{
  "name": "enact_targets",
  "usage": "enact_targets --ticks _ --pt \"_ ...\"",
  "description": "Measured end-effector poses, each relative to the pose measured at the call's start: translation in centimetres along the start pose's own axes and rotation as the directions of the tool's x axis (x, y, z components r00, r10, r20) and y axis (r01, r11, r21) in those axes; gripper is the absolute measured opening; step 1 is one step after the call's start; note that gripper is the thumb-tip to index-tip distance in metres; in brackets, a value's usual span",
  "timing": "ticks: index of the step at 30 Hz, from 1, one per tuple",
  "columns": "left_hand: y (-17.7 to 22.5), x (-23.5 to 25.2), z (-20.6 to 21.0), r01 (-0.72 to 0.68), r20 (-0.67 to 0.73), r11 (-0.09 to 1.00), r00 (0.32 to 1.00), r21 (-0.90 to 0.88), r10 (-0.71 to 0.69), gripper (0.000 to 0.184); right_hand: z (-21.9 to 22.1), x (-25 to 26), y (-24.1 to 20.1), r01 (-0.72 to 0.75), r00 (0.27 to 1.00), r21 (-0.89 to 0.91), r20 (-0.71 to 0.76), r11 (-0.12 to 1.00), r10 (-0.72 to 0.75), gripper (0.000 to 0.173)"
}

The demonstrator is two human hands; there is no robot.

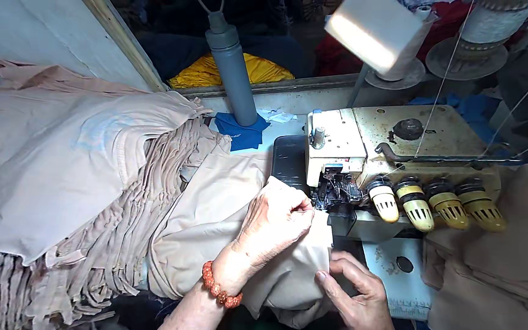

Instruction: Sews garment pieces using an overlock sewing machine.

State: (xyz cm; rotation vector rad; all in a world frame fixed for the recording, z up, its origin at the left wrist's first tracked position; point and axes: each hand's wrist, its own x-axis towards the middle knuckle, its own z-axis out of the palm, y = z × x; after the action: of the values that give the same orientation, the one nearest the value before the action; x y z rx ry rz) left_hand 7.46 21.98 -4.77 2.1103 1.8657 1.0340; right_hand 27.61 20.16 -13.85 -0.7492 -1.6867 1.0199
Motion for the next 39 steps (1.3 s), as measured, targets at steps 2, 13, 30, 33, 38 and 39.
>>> enact_targets --ticks 2,13,30,33,38,39 --pt "0.3 0.0 -0.1 0.006 0.032 0.999 0.999 0.040 -0.007 0.016 0.0 -0.3 -0.5 -0.065 0.997 0.093 0.048 0.994 0.061 0.008" --pt "1.2 -1.2 1.1 -0.103 -0.060 0.963 0.991 0.249 0.122 0.017 -0.7 -0.9 -2.9 -0.336 0.941 0.279 0.149 0.900 0.305 0.012" --pt "-0.9 0.5 1.4 -0.133 -0.126 0.918 0.973 0.374 0.192 0.019 -1.0 2.4 -4.0 -0.351 0.935 0.329 0.066 0.877 0.349 0.026" --pt "-1.6 1.9 1.5 -0.091 -0.146 0.915 0.976 0.394 0.160 0.017 -0.8 3.8 -3.2 -0.292 0.952 0.302 0.003 0.907 0.306 0.022" --pt "-3.1 2.7 1.5 -0.027 -0.272 0.933 0.953 0.358 0.132 0.020 -0.4 4.4 -2.9 -0.248 0.963 0.246 -0.041 0.937 0.266 0.020" --pt "-3.3 2.5 1.3 -0.009 -0.307 0.940 0.944 0.341 0.121 0.022 -0.4 4.4 -2.9 -0.245 0.964 0.243 -0.043 0.938 0.263 0.020"
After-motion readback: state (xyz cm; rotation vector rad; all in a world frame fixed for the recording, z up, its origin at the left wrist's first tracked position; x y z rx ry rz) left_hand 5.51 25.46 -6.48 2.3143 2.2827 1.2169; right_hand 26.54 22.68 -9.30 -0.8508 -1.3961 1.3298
